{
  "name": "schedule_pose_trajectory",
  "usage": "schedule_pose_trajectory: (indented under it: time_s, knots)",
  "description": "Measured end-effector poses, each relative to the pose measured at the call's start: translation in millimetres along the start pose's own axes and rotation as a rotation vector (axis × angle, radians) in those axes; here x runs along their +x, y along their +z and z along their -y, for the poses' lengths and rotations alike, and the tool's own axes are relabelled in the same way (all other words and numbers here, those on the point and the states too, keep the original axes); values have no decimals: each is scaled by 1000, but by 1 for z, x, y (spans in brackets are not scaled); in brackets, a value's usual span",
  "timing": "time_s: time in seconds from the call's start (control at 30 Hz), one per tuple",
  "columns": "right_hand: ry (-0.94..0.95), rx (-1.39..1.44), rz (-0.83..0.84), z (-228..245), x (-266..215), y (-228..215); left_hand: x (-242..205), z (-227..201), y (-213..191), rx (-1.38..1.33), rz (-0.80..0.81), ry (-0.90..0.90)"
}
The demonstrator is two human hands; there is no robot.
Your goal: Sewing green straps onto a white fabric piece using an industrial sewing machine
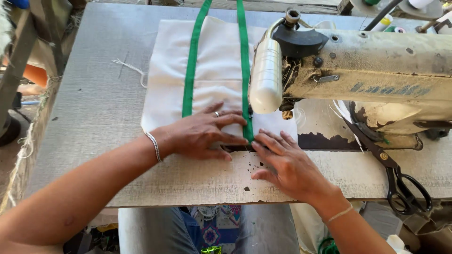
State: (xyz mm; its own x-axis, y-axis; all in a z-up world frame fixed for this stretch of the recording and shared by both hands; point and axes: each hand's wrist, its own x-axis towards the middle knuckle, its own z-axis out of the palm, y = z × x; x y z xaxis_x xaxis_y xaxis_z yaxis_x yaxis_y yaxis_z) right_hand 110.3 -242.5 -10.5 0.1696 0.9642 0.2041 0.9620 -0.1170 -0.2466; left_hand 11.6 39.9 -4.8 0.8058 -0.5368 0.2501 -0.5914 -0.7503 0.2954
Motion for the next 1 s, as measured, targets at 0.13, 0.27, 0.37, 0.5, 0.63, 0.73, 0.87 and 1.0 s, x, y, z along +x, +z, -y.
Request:
schedule_pose_trajectory:
  time_s: [0.13,0.27,0.37,0.5,0.63,0.73,0.87,1.0]
  knots:
    - [18,-26,-14,-12,19,0,9,25,-11,9,24,-9]
    - [101,-151,-164,-11,3,-4,16,55,-16,56,42,-68]
    - [336,-228,-266,3,-50,-36,20,56,-23,20,108,-105]
    - [546,-697,-514,-38,-175,-49,23,58,-31,14,154,-145]
    - [794,-528,-285,-52,-238,-45,24,55,-23,40,143,-166]
    - [883,-427,-173,-48,-232,-49,18,48,-21,91,106,-230]
    - [826,-285,-123,-63,-225,-64,-4,30,-37,106,45,-546]
    - [952,-195,154,-66,-214,-85,-27,-2,-56,103,-38,-1155]
